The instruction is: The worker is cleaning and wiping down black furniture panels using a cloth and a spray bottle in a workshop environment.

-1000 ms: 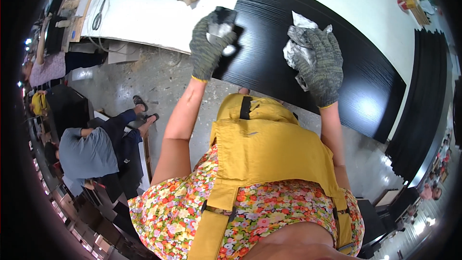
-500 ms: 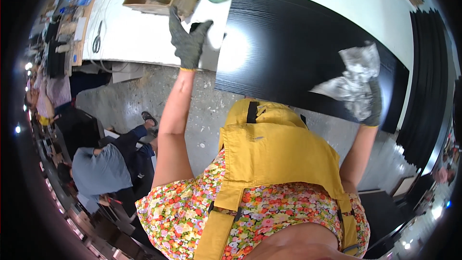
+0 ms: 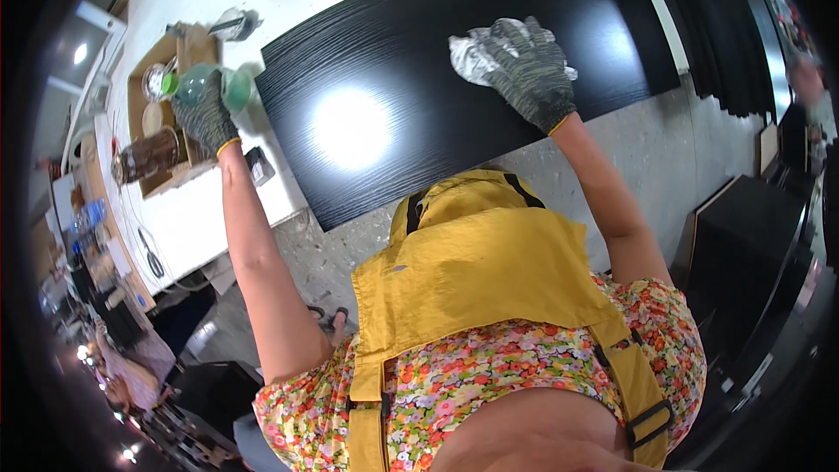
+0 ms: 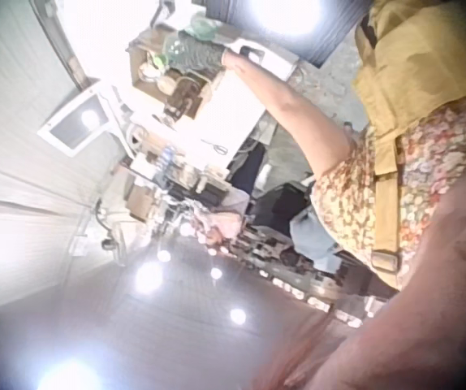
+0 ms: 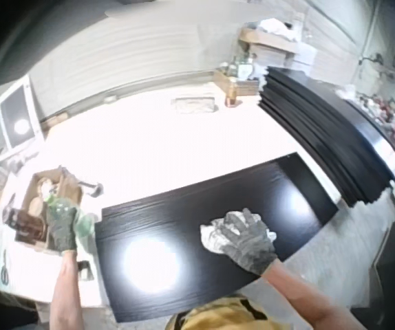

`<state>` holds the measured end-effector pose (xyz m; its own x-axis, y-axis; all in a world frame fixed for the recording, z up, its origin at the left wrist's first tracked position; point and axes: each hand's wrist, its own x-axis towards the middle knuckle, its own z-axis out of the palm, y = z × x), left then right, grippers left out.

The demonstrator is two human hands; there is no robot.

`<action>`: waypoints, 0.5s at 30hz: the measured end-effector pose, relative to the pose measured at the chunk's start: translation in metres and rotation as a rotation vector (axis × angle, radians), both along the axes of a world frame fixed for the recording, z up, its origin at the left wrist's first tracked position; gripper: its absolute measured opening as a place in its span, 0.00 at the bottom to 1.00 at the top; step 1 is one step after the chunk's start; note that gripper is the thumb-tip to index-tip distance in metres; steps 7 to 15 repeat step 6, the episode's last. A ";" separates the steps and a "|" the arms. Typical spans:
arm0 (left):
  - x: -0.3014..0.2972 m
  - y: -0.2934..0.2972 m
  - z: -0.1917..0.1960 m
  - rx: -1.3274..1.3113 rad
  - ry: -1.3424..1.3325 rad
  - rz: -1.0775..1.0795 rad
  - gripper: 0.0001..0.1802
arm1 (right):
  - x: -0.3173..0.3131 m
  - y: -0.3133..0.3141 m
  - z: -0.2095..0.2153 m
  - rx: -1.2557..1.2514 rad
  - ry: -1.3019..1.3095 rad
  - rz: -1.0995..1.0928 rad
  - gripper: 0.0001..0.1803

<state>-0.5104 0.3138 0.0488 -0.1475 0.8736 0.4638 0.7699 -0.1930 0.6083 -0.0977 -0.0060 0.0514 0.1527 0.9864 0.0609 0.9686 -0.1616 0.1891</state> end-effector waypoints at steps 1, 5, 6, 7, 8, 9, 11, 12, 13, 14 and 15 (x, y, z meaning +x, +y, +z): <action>-0.004 0.005 -0.008 0.039 -0.055 -0.039 0.49 | 0.012 -0.007 -0.002 0.004 0.000 -0.023 0.31; -0.010 0.001 0.005 -0.066 -0.117 -0.373 0.29 | 0.077 -0.034 -0.022 0.056 -0.182 -0.257 0.29; -0.006 0.005 0.012 -0.051 -0.113 -0.382 0.29 | 0.078 -0.032 -0.019 0.096 0.019 -0.338 0.29; -0.006 0.005 0.012 -0.051 -0.113 -0.382 0.29 | 0.078 -0.032 -0.019 0.096 0.019 -0.338 0.29; -0.006 0.005 0.012 -0.051 -0.113 -0.382 0.29 | 0.078 -0.032 -0.019 0.096 0.019 -0.338 0.29; -0.006 0.005 0.012 -0.051 -0.113 -0.382 0.29 | 0.078 -0.032 -0.019 0.096 0.019 -0.338 0.29; -0.006 0.005 0.012 -0.051 -0.113 -0.382 0.29 | 0.078 -0.032 -0.019 0.096 0.019 -0.338 0.29; -0.006 0.005 0.012 -0.051 -0.113 -0.382 0.29 | 0.078 -0.032 -0.019 0.096 0.019 -0.338 0.29; -0.006 0.005 0.012 -0.051 -0.113 -0.382 0.29 | 0.078 -0.032 -0.019 0.096 0.019 -0.338 0.29; -0.006 0.005 0.012 -0.051 -0.113 -0.382 0.29 | 0.078 -0.032 -0.019 0.096 0.019 -0.338 0.29; -0.006 0.005 0.012 -0.051 -0.113 -0.382 0.29 | 0.078 -0.032 -0.019 0.096 0.019 -0.338 0.29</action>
